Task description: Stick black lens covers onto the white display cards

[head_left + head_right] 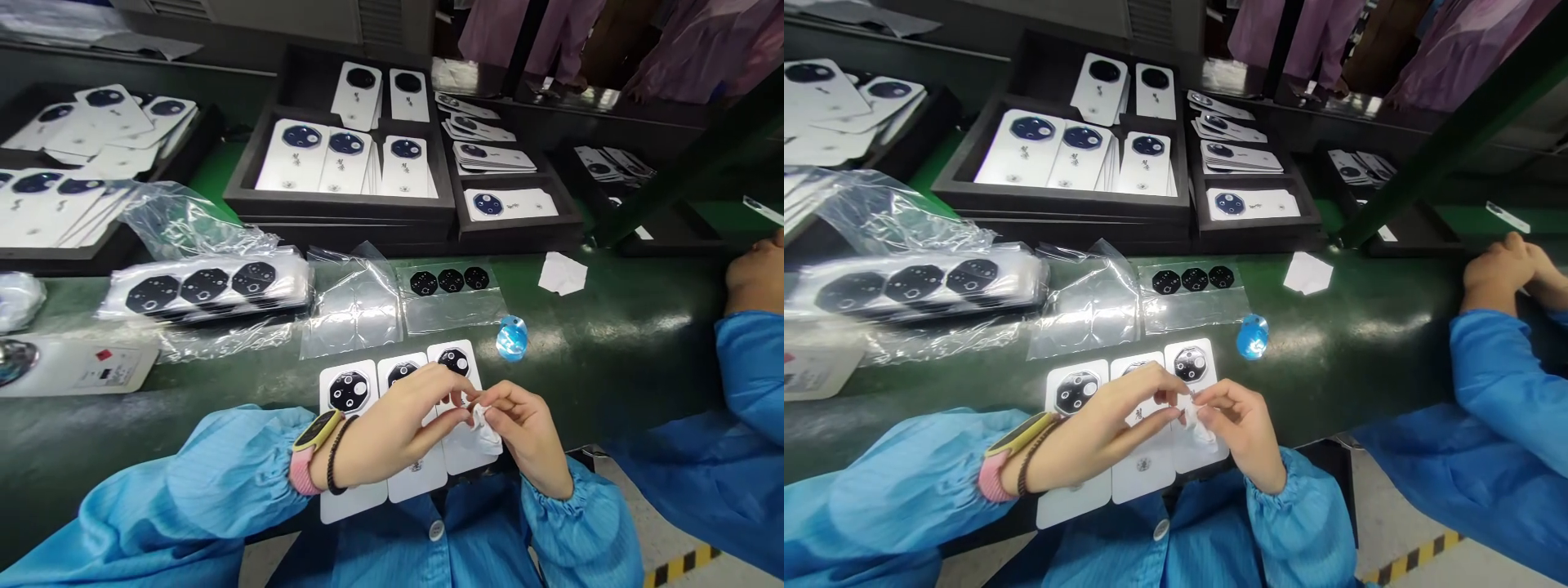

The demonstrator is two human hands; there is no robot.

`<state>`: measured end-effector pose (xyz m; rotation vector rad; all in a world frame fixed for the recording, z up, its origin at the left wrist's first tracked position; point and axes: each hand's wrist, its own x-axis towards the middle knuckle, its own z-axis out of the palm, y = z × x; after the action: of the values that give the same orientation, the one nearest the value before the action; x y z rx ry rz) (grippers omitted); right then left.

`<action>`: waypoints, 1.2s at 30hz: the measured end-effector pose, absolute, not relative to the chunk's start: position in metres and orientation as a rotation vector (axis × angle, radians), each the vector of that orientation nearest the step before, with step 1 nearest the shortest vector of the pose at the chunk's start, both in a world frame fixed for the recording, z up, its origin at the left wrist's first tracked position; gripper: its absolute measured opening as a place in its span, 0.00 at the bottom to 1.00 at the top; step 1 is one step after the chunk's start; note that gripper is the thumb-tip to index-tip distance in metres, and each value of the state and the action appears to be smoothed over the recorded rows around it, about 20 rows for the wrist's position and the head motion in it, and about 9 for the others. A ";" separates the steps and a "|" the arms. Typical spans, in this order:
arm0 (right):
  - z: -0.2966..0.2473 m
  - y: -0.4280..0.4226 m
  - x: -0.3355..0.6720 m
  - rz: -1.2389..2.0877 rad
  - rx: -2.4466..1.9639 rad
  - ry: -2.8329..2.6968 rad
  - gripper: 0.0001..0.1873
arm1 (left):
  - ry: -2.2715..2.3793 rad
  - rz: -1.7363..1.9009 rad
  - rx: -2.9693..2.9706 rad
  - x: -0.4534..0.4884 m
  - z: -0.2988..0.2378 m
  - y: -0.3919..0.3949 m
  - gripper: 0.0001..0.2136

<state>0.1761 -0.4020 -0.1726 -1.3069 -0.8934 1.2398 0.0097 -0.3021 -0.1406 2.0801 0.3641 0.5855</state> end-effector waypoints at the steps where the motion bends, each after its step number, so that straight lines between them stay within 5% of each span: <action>1: -0.172 -0.401 0.175 1.226 -1.320 -0.903 0.14 | 0.350 0.580 2.082 0.009 -0.140 -0.302 0.05; 29: -0.164 -0.401 0.164 1.288 -1.156 -0.960 0.09 | 0.069 0.763 2.168 0.004 -0.139 -0.298 0.07; 36: -0.161 -0.399 0.165 1.377 -1.082 -0.933 0.19 | -0.052 0.844 2.274 0.004 -0.142 -0.294 0.10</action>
<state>0.1647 -0.3987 -0.1608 -1.0821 -0.9330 1.3769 0.0044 -0.2944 -0.1424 2.2744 -0.0522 0.8437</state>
